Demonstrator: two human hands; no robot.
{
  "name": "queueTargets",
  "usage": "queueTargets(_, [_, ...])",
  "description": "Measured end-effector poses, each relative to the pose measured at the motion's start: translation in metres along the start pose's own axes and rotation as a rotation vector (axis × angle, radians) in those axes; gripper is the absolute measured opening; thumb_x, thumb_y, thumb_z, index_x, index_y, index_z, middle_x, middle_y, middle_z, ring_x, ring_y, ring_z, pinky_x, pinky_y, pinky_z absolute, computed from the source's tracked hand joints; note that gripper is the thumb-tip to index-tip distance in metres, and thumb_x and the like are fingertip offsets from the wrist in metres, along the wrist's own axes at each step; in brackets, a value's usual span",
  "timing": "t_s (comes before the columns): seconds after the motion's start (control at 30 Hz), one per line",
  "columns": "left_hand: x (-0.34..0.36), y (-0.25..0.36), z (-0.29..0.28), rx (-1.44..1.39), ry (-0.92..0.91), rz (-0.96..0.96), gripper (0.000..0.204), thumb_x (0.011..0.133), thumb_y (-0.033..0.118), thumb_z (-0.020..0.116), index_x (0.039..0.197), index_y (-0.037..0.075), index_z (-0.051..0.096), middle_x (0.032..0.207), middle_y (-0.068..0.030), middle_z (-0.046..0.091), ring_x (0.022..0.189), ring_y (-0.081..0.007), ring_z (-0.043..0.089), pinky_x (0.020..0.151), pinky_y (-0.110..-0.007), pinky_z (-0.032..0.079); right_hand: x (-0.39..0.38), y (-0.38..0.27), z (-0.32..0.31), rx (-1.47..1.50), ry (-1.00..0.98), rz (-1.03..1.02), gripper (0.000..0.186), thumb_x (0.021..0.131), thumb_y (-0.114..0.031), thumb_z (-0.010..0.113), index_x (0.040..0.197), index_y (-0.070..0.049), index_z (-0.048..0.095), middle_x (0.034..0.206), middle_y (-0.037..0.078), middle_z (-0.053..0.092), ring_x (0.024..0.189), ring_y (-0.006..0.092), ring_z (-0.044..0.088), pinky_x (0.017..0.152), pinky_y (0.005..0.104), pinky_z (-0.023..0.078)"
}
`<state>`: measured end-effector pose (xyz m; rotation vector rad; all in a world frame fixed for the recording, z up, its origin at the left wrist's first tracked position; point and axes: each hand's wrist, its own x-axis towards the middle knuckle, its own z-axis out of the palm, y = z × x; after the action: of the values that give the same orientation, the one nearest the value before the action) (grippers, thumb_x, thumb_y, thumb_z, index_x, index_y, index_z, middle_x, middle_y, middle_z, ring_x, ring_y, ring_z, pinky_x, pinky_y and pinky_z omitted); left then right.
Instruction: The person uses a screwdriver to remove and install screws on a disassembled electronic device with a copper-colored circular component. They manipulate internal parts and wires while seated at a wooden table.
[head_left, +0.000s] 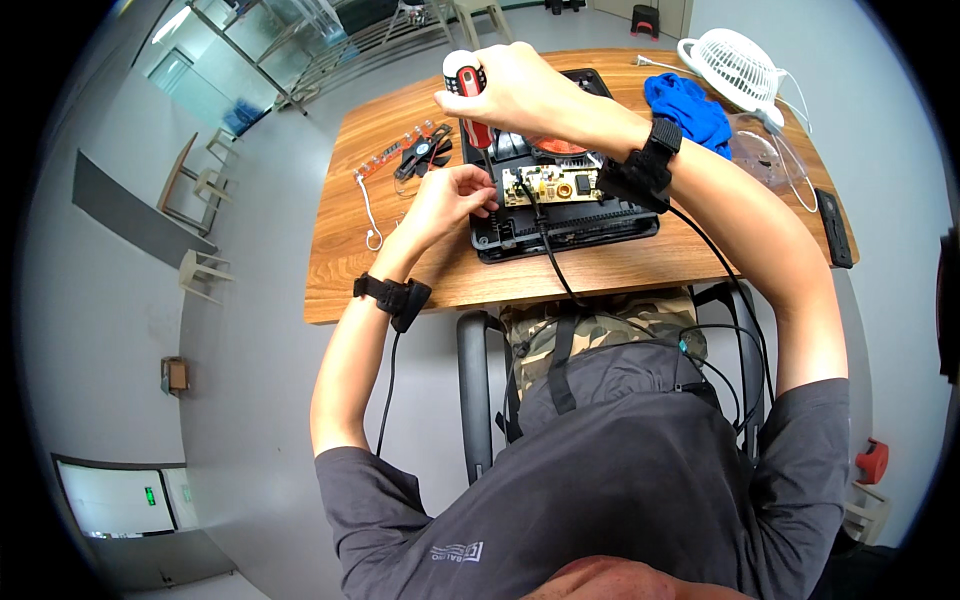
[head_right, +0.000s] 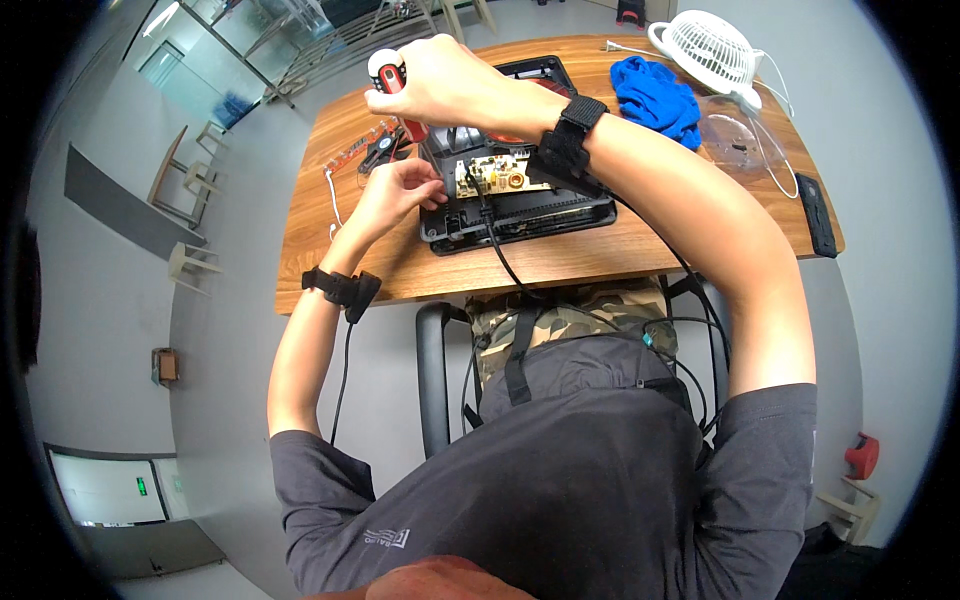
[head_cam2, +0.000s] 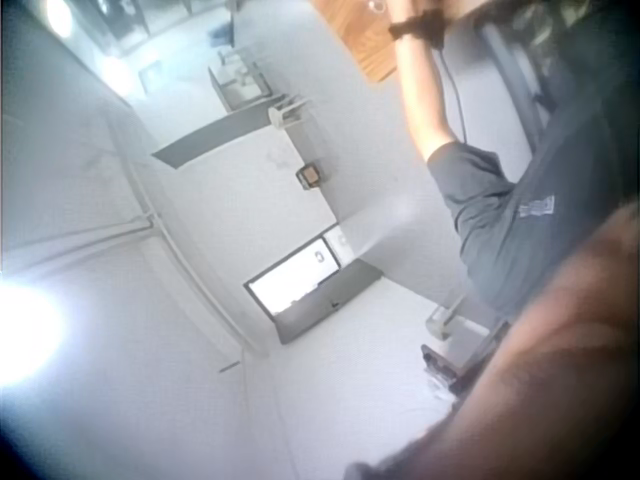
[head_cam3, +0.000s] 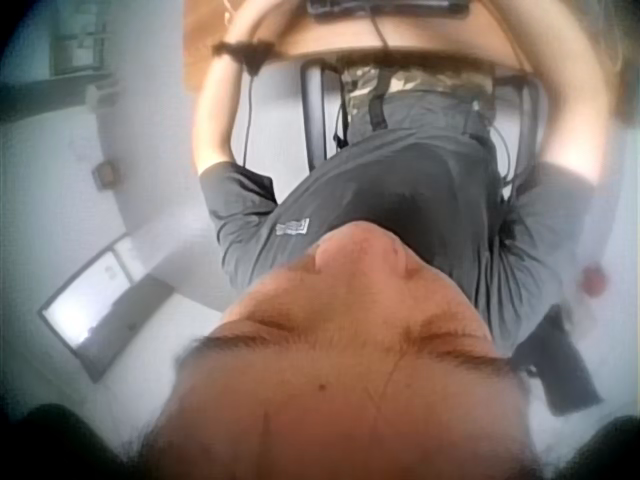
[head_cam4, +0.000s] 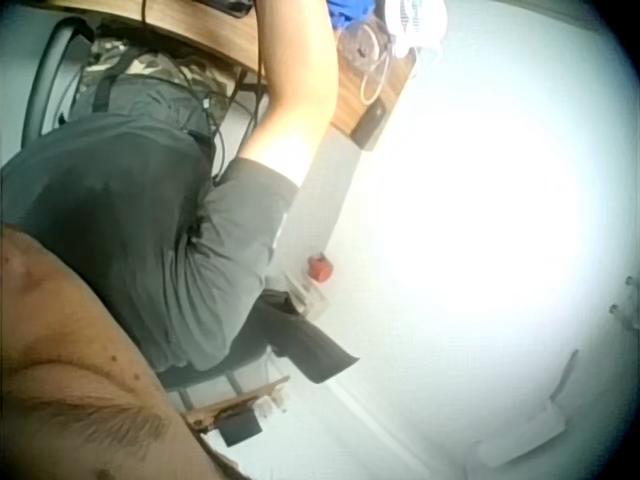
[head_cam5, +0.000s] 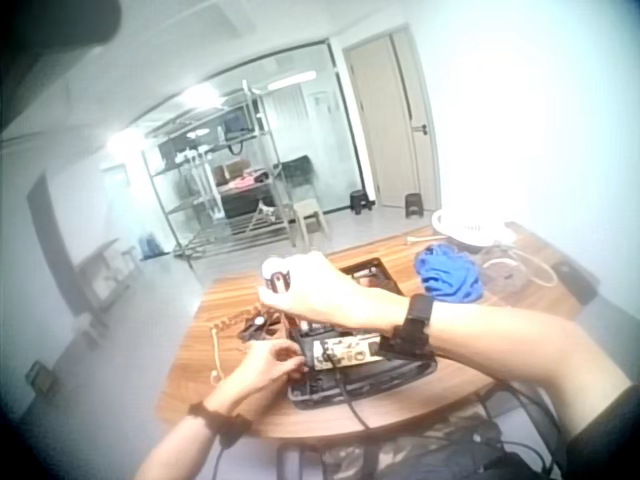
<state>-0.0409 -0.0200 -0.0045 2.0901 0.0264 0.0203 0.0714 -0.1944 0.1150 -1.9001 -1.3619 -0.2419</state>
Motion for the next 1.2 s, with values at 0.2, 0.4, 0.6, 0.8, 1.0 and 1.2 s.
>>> queueTargets(0.2, [0.001, -0.006, 0.002, -0.029, -0.012, 0.027, 0.009, 0.096, 0.004, 0.068, 0.099, -0.005, 0.067, 0.09, -0.0076, 0.074, 0.086, -0.0137, 0.074, 0.078, -0.028, 0.062, -0.006, -0.001, 0.005, 0.027, -0.02, 0.037, 0.047, 0.091, -0.046, 0.071, 0.086, 0.0, 0.073, 0.066, 0.019, 0.069, 0.06, 0.0303, 0.069, 0.062, 0.0401, 0.055])
queueTargets(0.4, [0.001, 0.0, 0.003, 0.005, -0.019, 0.024, 0.01, 0.096, 0.005, 0.069, 0.098, -0.005, 0.068, 0.09, -0.008, 0.074, 0.086, -0.0141, 0.074, 0.077, -0.028, 0.062, -0.008, 0.007, 0.012, 0.027, -0.02, 0.01, 0.045, 0.092, -0.044, 0.072, 0.086, 0.0, 0.071, 0.066, 0.018, 0.069, 0.059, 0.0305, 0.067, 0.061, 0.0405, 0.054])
queueTargets(0.6, [0.002, 0.0, 0.006, 0.035, -0.015, 0.02, 0.01, 0.096, 0.005, 0.07, 0.098, -0.005, 0.068, 0.089, -0.0083, 0.076, 0.085, -0.0138, 0.074, 0.077, -0.028, 0.062, -0.009, 0.011, 0.016, 0.007, 0.001, -0.023, 0.042, 0.092, -0.044, 0.072, 0.087, -0.002, 0.069, 0.066, 0.016, 0.068, 0.059, 0.031, 0.066, 0.06, 0.0413, 0.053])
queueTargets(0.8, [0.0, 0.0, 0.006, 0.051, -0.019, 0.006, 0.012, 0.096, 0.006, 0.069, 0.099, -0.006, 0.07, 0.088, -0.0088, 0.076, 0.083, -0.0138, 0.075, 0.076, -0.028, 0.061, -0.014, 0.011, 0.018, 0.072, 0.028, -0.024, 0.043, 0.092, -0.044, 0.071, 0.089, -0.001, 0.068, 0.068, 0.016, 0.068, 0.06, 0.0308, 0.066, 0.061, 0.0408, 0.053])
queueTargets(1.0, [0.0, 0.0, 0.006, 0.044, -0.02, 0.003, 0.013, 0.097, 0.005, 0.067, 0.102, -0.007, 0.07, 0.089, -0.0089, 0.076, 0.083, -0.0141, 0.075, 0.077, -0.028, 0.061, -0.018, 0.013, 0.018, 0.088, 0.019, 0.005, 0.043, 0.093, -0.043, 0.071, 0.088, 0.0, 0.068, 0.068, 0.017, 0.068, 0.061, 0.0317, 0.067, 0.061, 0.0413, 0.053])
queueTargets(1.2, [0.001, -0.001, 0.009, 0.002, -0.037, 0.017, 0.014, 0.097, 0.003, 0.065, 0.104, -0.008, 0.07, 0.092, -0.0095, 0.075, 0.085, -0.0145, 0.074, 0.079, -0.029, 0.061, -0.02, 0.012, 0.016, 0.098, 0.034, 0.003, 0.044, 0.093, -0.044, 0.07, 0.088, 0.0, 0.068, 0.069, 0.018, 0.068, 0.063, 0.0341, 0.068, 0.063, 0.0419, 0.054])
